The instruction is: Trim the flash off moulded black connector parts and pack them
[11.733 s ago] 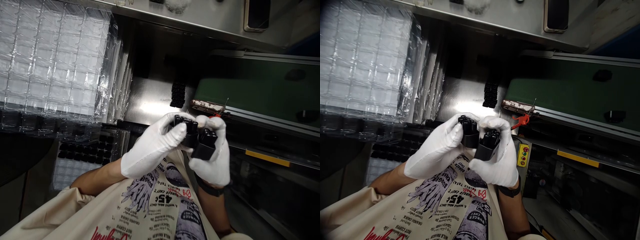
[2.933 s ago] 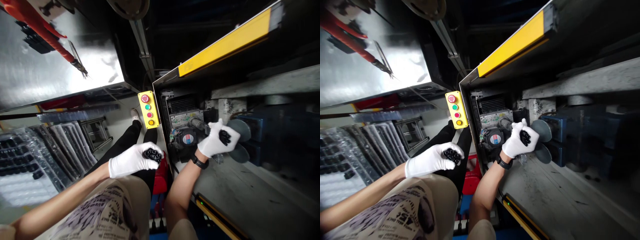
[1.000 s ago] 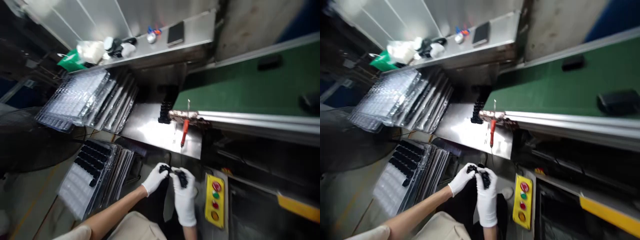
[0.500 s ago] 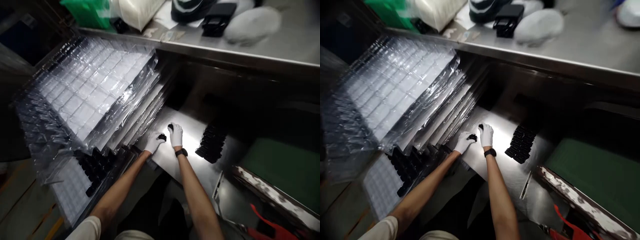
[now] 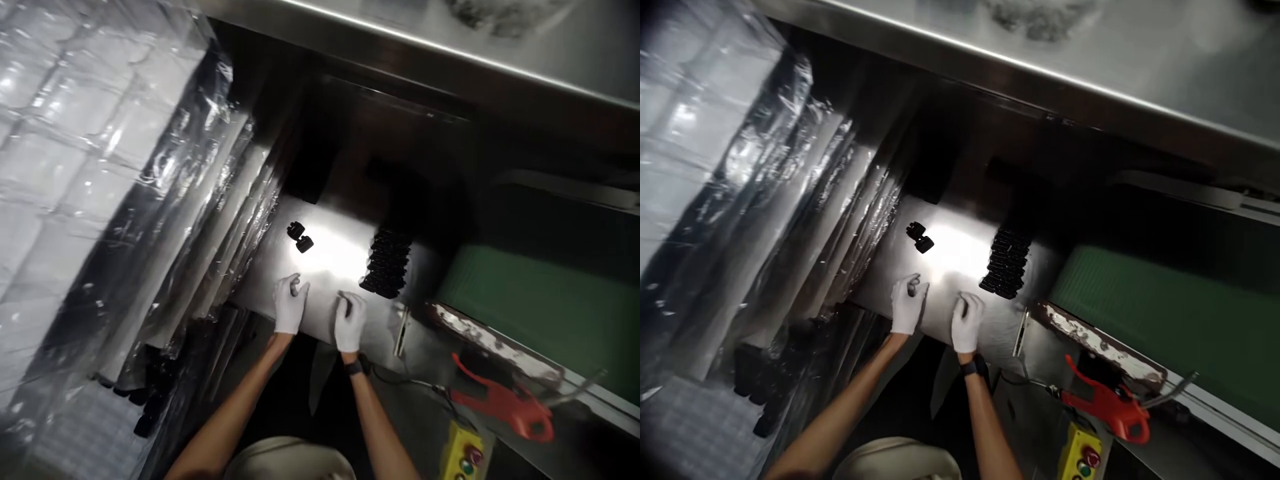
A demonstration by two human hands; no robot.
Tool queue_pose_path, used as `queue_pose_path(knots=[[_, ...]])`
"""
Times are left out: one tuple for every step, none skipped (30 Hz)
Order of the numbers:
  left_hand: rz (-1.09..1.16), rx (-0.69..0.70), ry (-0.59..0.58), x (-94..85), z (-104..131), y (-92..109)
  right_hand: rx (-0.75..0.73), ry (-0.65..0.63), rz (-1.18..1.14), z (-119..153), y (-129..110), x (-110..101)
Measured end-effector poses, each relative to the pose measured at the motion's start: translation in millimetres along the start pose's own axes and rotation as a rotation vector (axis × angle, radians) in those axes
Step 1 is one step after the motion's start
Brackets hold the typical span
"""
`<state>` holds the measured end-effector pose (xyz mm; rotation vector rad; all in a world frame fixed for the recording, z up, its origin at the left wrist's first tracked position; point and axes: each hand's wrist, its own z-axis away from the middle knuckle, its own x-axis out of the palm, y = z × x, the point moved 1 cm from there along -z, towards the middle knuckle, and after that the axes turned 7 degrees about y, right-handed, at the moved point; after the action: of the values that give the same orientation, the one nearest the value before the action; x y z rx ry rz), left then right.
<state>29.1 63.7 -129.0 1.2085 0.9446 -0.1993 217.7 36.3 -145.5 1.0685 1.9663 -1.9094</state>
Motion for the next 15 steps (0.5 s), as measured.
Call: queue_pose_path(knots=[[0.015,0.040,-0.040,2.2,9.5,11.0,0.029,0.085,0.057,6.5,10.7,-17.0],[0.033,0.115,-0.115,6.8,15.4,25.3,0.057,0.174,0.121,7.3,20.7,-31.9],[0.046,0.221,-0.217,14.1,17.9,42.3,0.081,0.247,0.192,3.2,29.8,-44.5],[0.046,0.345,-0.333,23.7,17.6,61.0,0.098,0.292,0.265,-4.8,37.5,-54.8],[0.022,0.472,-0.453,35.2,15.4,79.9,0.106,0.298,0.331,-15.4,43.7,-62.8],[-0.028,0.575,-0.548,47.6,12.3,97.3,0.105,0.267,0.379,-27.0,48.1,-68.9],[-0.095,0.646,-0.620,59.9,9.1,112.2,0.102,0.215,0.413,-38.1,50.8,-73.3],[-0.157,0.691,-0.671,71.0,6.3,123.6,0.099,0.159,0.433,-47.8,51.6,-76.6],[-0.212,0.715,-0.706,80.0,4.6,131.1,0.097,0.108,0.440,-55.3,50.8,-79.0],[-0.252,0.724,-0.730,86.5,3.9,134.6,0.101,0.071,0.449,-60.5,48.6,-80.5],[-0.276,0.723,-0.745,90.4,4.1,134.5,0.104,0.035,0.465,-63.4,45.2,-81.3],[-0.293,0.713,-0.753,91.9,4.9,131.6,0.105,-0.006,0.484,-64.4,41.1,-81.4],[-0.311,0.702,-0.761,91.5,6.2,126.5,0.101,-0.049,0.496,-64.0,36.6,-80.9],[-0.328,0.688,-0.772,89.8,7.7,120.4,0.095,-0.096,0.494,-62.5,31.8,-80.1],[-0.342,0.676,-0.787,87.2,9.3,114.3,0.090,-0.142,0.480,-60.3,27.0,-79.5]])
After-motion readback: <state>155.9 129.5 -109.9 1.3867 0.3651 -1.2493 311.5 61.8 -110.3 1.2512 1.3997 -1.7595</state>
